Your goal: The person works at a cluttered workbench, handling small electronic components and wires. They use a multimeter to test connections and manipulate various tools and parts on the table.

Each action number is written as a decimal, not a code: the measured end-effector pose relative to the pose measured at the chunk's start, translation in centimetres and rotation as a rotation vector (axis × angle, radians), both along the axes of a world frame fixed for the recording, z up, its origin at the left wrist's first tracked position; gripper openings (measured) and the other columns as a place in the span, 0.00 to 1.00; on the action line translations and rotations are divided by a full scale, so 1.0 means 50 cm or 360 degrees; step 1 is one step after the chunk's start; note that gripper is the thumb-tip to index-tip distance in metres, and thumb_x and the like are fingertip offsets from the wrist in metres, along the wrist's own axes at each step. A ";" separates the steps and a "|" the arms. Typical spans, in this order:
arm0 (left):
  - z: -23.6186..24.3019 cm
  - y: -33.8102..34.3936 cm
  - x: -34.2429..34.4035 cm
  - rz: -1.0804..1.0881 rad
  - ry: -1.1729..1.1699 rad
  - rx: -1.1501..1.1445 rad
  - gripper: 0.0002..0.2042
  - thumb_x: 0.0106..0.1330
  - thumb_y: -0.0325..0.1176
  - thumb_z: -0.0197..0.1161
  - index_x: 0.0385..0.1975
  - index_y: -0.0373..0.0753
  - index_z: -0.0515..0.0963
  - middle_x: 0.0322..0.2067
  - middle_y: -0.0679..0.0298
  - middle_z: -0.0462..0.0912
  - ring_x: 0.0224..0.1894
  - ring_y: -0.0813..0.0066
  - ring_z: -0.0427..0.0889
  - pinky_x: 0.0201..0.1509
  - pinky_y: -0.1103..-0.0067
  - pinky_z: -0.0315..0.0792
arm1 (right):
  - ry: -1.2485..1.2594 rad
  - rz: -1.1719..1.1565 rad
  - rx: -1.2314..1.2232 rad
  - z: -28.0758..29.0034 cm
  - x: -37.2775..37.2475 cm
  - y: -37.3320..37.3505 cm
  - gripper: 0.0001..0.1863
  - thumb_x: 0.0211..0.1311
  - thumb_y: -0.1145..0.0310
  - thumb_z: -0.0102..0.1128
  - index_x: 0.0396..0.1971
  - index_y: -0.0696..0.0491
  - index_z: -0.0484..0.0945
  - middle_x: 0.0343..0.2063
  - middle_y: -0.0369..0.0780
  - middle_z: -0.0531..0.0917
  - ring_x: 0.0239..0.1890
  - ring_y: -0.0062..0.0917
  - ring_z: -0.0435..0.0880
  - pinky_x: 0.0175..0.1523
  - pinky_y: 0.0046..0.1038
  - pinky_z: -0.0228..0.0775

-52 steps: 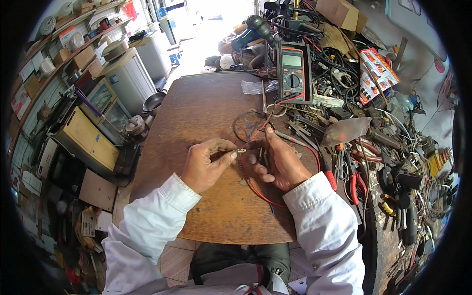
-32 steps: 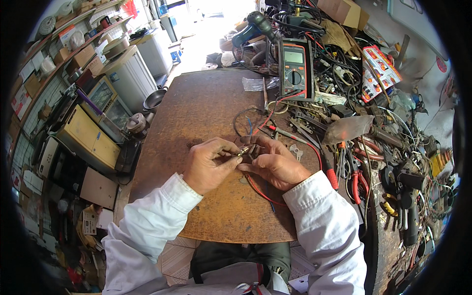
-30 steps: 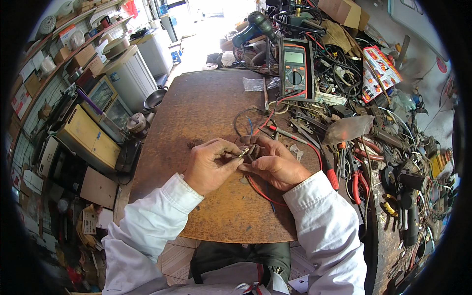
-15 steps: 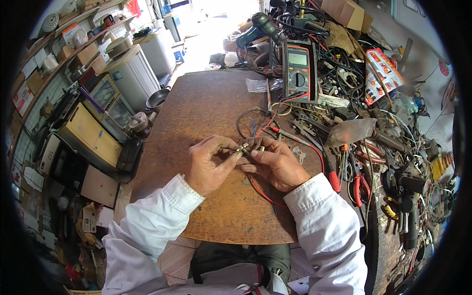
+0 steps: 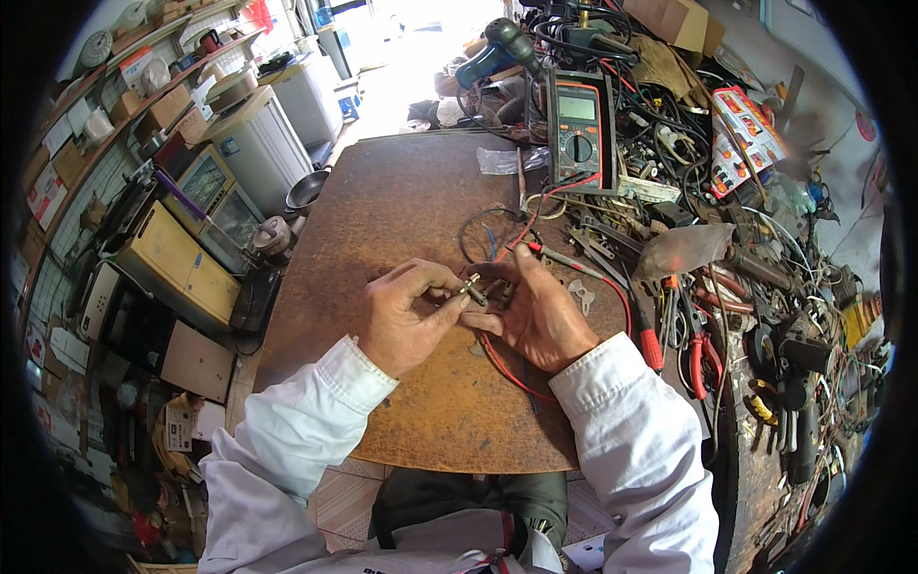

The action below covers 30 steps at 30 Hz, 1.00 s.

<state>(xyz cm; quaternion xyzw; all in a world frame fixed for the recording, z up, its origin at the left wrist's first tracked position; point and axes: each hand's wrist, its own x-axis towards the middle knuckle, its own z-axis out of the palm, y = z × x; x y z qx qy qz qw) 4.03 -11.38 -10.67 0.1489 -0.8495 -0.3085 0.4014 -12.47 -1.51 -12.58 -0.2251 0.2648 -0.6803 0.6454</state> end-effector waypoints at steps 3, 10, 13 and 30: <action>0.012 0.016 -0.008 -0.0008 -0.0055 -0.0241 0.08 0.50 0.22 0.72 0.29 0.34 0.80 0.30 0.60 0.82 0.34 0.68 0.83 0.38 0.75 0.76 | 0.0206 -0.0098 0.0095 0.030 0.017 0.016 0.20 0.70 0.66 0.55 0.55 0.63 0.71 0.41 0.43 0.80 0.43 0.28 0.82 0.47 0.29 0.79; -0.010 0.014 0.000 -0.0133 -0.0112 -0.0254 0.08 0.50 0.21 0.69 0.31 0.33 0.81 0.33 0.55 0.82 0.37 0.58 0.82 0.43 0.69 0.76 | 0.0632 -0.0609 -0.0169 -0.055 0.025 -0.048 0.07 0.61 0.76 0.57 0.37 0.63 0.77 0.30 0.39 0.80 0.29 0.25 0.78 0.32 0.28 0.73; 0.004 0.032 0.001 -0.0163 0.0021 -0.0312 0.06 0.54 0.20 0.66 0.31 0.29 0.79 0.34 0.52 0.81 0.39 0.57 0.81 0.44 0.70 0.76 | 0.0626 -0.0584 0.0086 0.032 -0.025 0.030 0.04 0.60 0.75 0.60 0.33 0.60 0.77 0.25 0.39 0.80 0.21 0.23 0.76 0.19 0.24 0.63; -0.066 -0.187 0.033 -0.0052 -0.0059 -0.0201 0.07 0.68 0.29 0.60 0.37 0.31 0.75 0.40 0.60 0.78 0.39 0.74 0.76 0.43 0.77 0.72 | 0.1070 -0.2457 0.0831 0.374 -0.304 1.182 0.05 0.65 0.71 0.59 0.31 0.51 0.72 0.19 0.29 0.69 0.13 0.10 0.60 0.14 0.17 0.49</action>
